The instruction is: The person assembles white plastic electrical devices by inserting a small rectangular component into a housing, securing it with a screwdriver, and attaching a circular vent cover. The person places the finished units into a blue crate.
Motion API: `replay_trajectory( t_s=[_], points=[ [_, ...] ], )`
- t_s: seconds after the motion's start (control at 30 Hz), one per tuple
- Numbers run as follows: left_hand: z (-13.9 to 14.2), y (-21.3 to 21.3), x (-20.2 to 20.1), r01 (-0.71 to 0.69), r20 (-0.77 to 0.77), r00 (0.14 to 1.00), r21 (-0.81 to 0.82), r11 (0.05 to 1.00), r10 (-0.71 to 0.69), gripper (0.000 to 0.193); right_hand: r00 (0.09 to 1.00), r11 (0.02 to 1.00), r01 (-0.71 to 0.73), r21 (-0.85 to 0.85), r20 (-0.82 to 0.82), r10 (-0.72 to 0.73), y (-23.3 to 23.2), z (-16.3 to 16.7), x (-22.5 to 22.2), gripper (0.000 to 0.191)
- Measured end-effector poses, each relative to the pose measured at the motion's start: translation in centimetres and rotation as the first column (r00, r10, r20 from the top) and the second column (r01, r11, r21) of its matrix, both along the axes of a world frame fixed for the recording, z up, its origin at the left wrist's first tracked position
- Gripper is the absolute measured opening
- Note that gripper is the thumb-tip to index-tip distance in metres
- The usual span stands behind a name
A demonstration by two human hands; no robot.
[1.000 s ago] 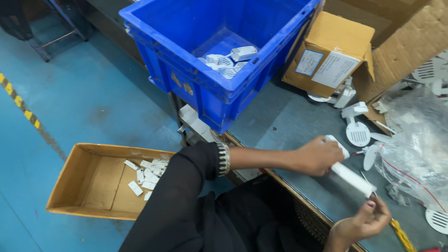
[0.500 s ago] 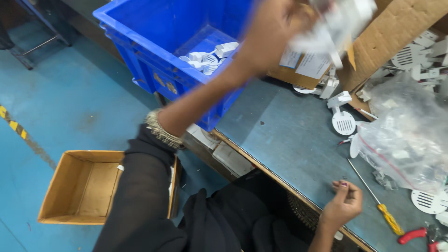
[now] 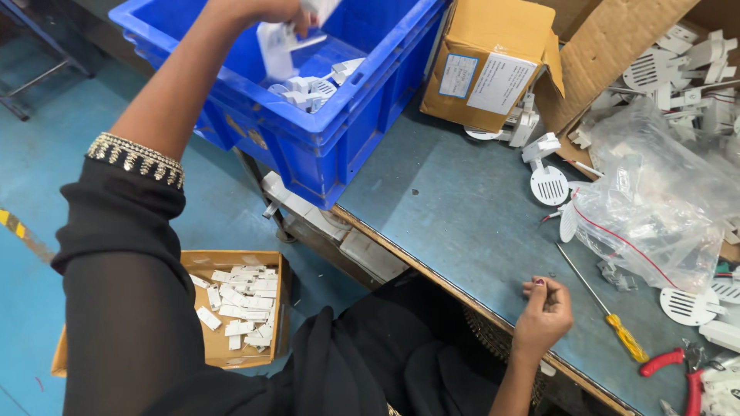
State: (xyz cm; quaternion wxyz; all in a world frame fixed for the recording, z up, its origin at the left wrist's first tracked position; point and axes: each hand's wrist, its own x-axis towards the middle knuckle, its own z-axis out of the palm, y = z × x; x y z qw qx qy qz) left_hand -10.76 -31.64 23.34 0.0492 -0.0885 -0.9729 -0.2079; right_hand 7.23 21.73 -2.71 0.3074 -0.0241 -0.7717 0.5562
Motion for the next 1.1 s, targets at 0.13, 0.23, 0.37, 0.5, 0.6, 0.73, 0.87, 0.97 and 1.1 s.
replay_trajectory(
  t_s=[0.13,0.23,0.37,0.5,0.6,0.73,0.87,0.97,1.1],
  points=[
    [-1.5,0.4,-0.5,-0.012,0.289,0.956,-0.143,0.99,0.053,0.039,1.0,0.999,-0.022,-0.034,-0.002,0.022,0.0,0.1,0.0,0.01],
    [-2.1,0.9,-0.7,0.005,0.511,0.856,-0.168,0.986,0.083,0.032,1.0,1.0,-0.016,-0.019,0.024,0.017,0.0,0.2,0.0,0.011],
    [-2.5,1.2,-0.7,0.074,0.424,0.903,-0.312,0.947,0.069,0.033,1.0,1.0,-0.009,0.016,0.028,0.008,-0.3,0.3,0.1,0.012],
    [-3.3,0.9,-0.9,0.03,0.258,0.964,-0.329,0.944,0.059,0.05,0.999,0.997,0.021,0.071,0.042,-0.024,-0.7,0.6,0.2,0.012],
    [-3.9,0.7,-1.4,0.001,0.252,0.964,-0.311,0.95,0.082,0.051,0.998,0.994,0.041,0.101,0.052,-0.046,-1.0,0.8,0.3,0.012],
    [-4.5,1.1,-1.8,0.047,0.543,0.834,0.111,0.993,-0.1,0.04,0.995,0.99,0.058,0.126,0.071,-0.068,-1.2,1.2,0.4,0.012],
    [-5.8,1.5,-1.8,0.198,0.857,0.501,0.016,0.98,-0.116,0.036,0.993,0.984,0.079,0.157,0.07,-0.091,-1.3,1.3,0.4,0.012],
    [-6.7,1.6,-1.7,0.141,0.914,0.405,-0.063,0.988,0.001,0.04,0.994,0.986,0.075,0.148,0.063,-0.085,-1.4,1.2,0.3,0.012],
    [-7.4,1.9,-1.9,0.173,0.937,0.347,-0.112,0.979,0.046,0.044,0.994,0.986,0.081,0.143,0.066,-0.091,-1.3,1.0,0.3,0.012]
  ],
)
